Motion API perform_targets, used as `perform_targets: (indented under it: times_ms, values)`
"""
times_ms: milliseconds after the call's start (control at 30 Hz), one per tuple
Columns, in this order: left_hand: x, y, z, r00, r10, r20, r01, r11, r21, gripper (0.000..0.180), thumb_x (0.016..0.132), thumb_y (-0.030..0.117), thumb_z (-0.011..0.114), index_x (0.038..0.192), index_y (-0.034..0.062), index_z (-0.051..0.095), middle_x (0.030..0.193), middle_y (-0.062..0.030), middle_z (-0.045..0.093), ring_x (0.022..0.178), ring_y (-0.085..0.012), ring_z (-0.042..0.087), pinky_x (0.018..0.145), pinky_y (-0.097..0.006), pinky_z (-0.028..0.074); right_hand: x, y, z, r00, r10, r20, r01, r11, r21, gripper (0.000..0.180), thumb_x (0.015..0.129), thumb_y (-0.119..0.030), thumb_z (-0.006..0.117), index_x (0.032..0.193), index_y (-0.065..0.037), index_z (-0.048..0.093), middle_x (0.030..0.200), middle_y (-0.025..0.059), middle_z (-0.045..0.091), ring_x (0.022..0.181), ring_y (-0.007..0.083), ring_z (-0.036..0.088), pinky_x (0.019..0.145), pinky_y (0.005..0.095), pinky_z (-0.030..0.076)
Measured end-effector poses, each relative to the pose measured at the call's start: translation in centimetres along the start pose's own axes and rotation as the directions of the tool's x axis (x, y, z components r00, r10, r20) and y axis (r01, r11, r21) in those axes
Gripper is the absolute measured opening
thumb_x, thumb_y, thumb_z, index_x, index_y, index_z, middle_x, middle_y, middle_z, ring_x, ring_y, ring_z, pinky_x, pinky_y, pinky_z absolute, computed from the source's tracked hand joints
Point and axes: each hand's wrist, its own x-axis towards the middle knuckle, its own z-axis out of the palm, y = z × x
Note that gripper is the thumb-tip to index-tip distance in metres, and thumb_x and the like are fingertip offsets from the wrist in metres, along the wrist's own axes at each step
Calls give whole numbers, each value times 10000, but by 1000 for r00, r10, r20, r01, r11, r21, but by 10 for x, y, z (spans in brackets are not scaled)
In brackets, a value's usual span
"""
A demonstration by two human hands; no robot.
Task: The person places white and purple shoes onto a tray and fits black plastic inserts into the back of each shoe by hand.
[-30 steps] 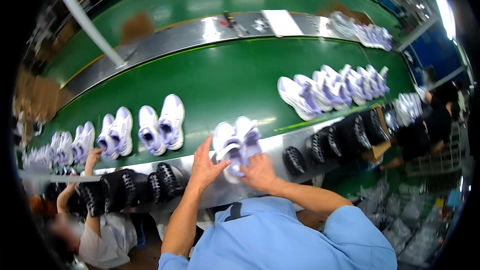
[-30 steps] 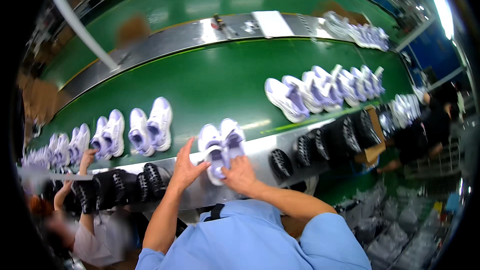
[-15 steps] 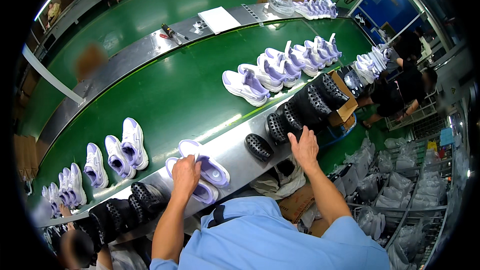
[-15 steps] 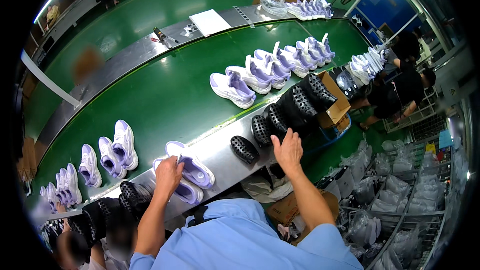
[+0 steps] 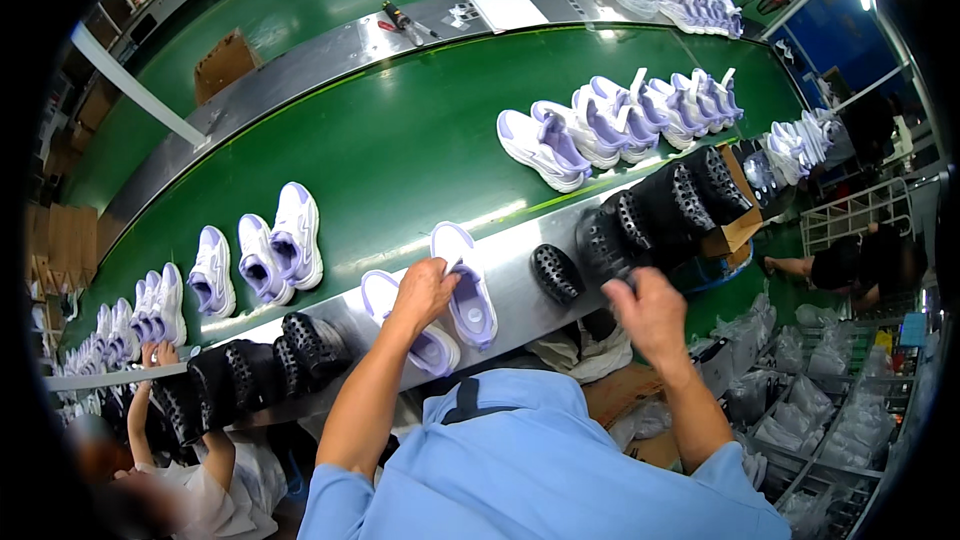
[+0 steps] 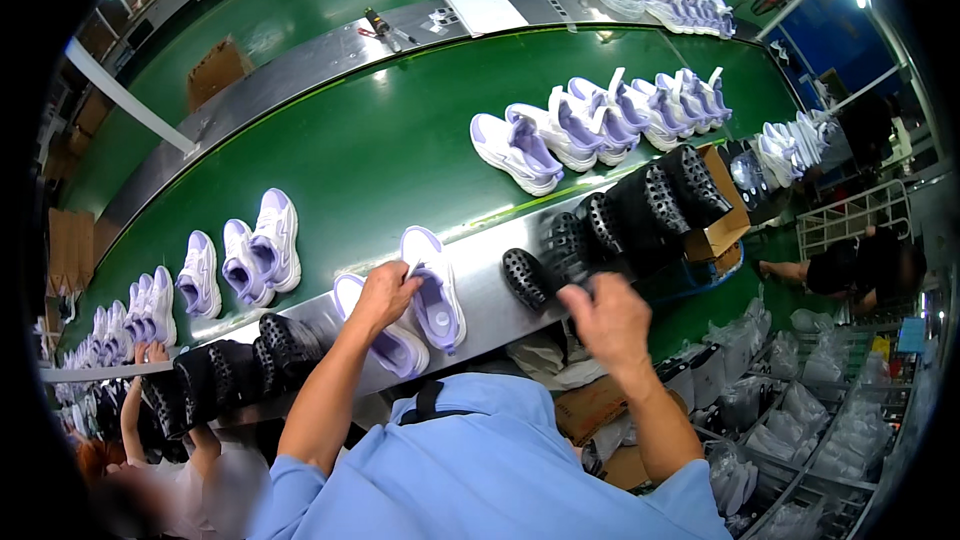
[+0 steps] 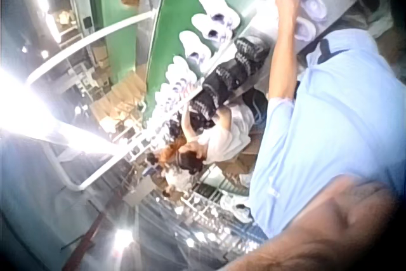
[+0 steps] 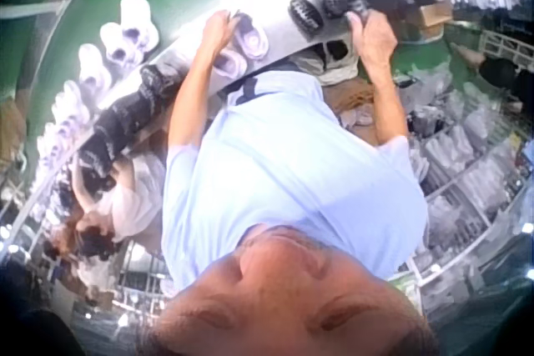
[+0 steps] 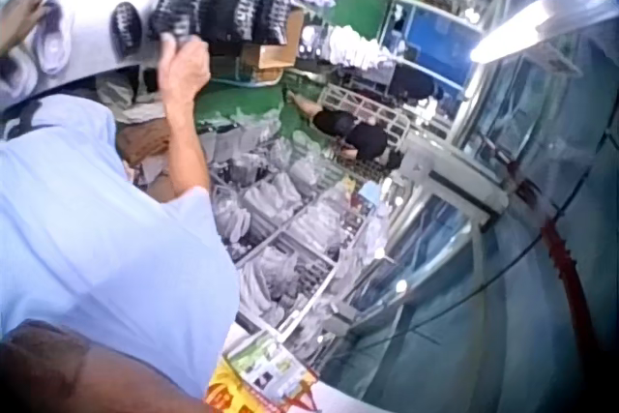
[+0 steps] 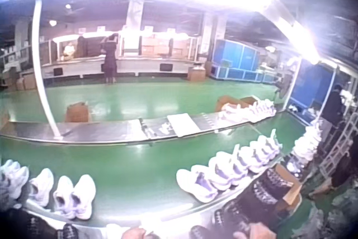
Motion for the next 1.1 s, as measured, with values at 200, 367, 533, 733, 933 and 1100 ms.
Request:
perform_targets:
  times_ms: [200, 367, 533, 733, 933, 1100]
  values:
    - [18, 15, -11, 988, 4, 155, 1, 999, -37, 288, 905, 225, 732, 891, -53, 661, 934, -295, 683, 924, -478, 675, 833, -519, 527, -20, -75, 86, 795, -46, 605, -137, 958, 252, 579, 939, -495, 690, 833, 74, 718, 810, 313, 691, 825, 493, 698, 755, 551, 546]
    - [12, 13, 5, 948, 288, 135, -280, 957, -75, 203, 864, 151, 719, 893, -38, 652, 902, -259, 659, 871, -452, 652, 794, -497, 517, 0, -94, 95, 845, 55, 531, -64, 998, -1, 486, 929, -432, 717, 865, 48, 752, 836, 268, 733, 823, 461, 736, 764, 537, 586]
    - [18, 13, 33, 932, 340, -125, -351, 932, -84, 380, 815, 107, 785, 1160, 20, 649, 941, -241, 677, 945, -480, 648, 875, -501, 541, -7, -104, 150, 936, -62, 347, 56, 998, 26, 350, 898, -292, 761, 1017, 30, 692, 931, 229, 739, 876, 455, 726, 797, 524, 574]
    - [-26, 21, 57, 988, -155, 8, 153, 962, -227, 1178, 725, 182, 913, 1665, 111, 206, 1014, -306, 725, 1000, -471, 717, 894, -510, 566, -6, -57, 162, 971, -237, 14, 228, 947, 225, 420, 854, -156, 786, 1189, 52, 639, 1080, 266, 713, 1028, 447, 694, 906, 518, 543]
    - [-15, 47, 87, 901, -413, -132, 383, 901, -204, 945, 839, 245, 796, 1623, 87, 292, 824, -273, 730, 825, -488, 725, 757, -537, 576, 26, -61, 191, 957, -82, 277, 51, 992, 115, 322, 867, -198, 785, 1029, 22, 615, 893, 264, 722, 855, 482, 713, 783, 573, 552]
    - [-49, 40, 86, 921, -316, -229, 279, 943, -180, 731, 892, 300, 781, 1519, 76, 478, 802, -282, 719, 783, -490, 716, 735, -556, 572, 39, -60, 207, 945, -111, 308, 105, 994, 37, 358, 919, -265, 732, 1100, 28, 636, 902, 267, 726, 856, 482, 716, 770, 571, 558]
